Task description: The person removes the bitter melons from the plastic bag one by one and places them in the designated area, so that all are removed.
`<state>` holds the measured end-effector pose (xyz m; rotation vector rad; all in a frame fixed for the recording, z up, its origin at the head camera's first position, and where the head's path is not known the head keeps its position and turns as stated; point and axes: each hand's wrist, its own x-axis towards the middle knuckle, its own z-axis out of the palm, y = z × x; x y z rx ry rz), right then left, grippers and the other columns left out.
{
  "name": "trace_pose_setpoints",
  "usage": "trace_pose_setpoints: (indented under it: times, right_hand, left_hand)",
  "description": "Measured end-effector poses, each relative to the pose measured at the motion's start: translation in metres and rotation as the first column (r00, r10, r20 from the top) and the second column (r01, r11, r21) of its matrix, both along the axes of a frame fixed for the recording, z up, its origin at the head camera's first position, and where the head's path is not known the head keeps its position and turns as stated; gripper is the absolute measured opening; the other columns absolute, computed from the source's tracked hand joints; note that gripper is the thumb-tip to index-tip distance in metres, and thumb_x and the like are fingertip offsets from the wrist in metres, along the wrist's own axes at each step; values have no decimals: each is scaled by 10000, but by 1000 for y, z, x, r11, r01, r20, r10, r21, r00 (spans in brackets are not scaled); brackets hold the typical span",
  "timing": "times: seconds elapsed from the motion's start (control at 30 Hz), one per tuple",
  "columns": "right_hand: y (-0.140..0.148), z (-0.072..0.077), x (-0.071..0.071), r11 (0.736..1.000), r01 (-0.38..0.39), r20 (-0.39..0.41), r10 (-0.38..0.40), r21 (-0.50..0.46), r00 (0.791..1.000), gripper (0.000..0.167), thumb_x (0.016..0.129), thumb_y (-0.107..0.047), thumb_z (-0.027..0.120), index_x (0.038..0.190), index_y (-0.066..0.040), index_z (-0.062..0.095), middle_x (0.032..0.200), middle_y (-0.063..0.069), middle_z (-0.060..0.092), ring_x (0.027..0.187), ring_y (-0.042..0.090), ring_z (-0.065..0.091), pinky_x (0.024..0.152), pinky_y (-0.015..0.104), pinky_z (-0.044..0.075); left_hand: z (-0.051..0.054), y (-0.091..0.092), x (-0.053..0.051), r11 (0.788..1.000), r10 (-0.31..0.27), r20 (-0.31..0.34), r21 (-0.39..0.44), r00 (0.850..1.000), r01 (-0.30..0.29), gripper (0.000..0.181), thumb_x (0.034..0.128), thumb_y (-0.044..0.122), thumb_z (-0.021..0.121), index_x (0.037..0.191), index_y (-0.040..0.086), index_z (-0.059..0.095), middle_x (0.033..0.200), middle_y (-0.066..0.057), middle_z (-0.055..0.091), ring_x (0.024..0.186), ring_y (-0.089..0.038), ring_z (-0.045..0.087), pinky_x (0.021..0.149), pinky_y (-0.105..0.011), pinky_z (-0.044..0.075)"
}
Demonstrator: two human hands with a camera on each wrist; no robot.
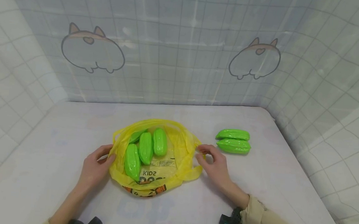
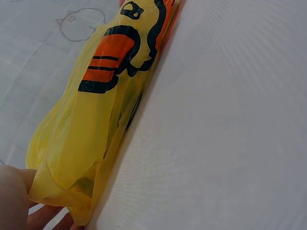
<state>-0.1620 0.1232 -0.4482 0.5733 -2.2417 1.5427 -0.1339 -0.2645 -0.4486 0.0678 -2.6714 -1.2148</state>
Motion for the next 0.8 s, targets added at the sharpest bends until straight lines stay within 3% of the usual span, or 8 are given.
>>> trace_pose_setpoints:
  times: [0.2, 0.33, 0.6, 0.8]
  right_hand:
    - [-10, -20, -9, 1000, -11, 18, 11, 11, 1000, 271, 875, -34, 742, 1140, -49, 687, 1082, 114, 720, 992, 263, 674, 918, 440, 545]
    - [-20, -20, -8, 1000, -11, 29, 11, 16, 1000, 275, 882, -87, 748, 1150, -89, 688, 1076, 81, 717, 1004, 226, 675, 927, 393, 548]
    - [-44, -16, -3, 995, 81, 40, -83, 59, 996, 292, 870, -99, 749, 1152, -69, 678, 1073, 102, 710, 996, 238, 664, 913, 415, 548]
    - [-59, -16, 1, 996, 70, 73, -74, 63, 995, 324, 873, -127, 749, 1180, -58, 670, 1109, 96, 702, 1016, 245, 658, 916, 423, 541]
  left_hand:
    - [-2, -1, 0, 1000, -5, -5, 2, 1000, 5, 390, 1022, 257, 539, 1351, 51, 575, 1354, -171, 603, 1248, -358, 560, 821, 35, 391]
    - [-4, -2, -1, 1000, -3, -18, 6, 1000, 3, 379, 1019, 243, 547, 1343, 49, 583, 1345, -168, 611, 1239, -359, 569, 811, 53, 366]
    - [-5, -2, -1, 1000, -8, -30, 11, 1000, 8, 368, 1018, 231, 551, 1331, 44, 590, 1334, -168, 617, 1226, -348, 575, 814, 51, 367]
    - [-4, -1, -1, 1000, -9, -25, 9, 1000, 9, 373, 1020, 244, 546, 1332, 45, 589, 1340, -172, 613, 1231, -356, 573, 809, 52, 366]
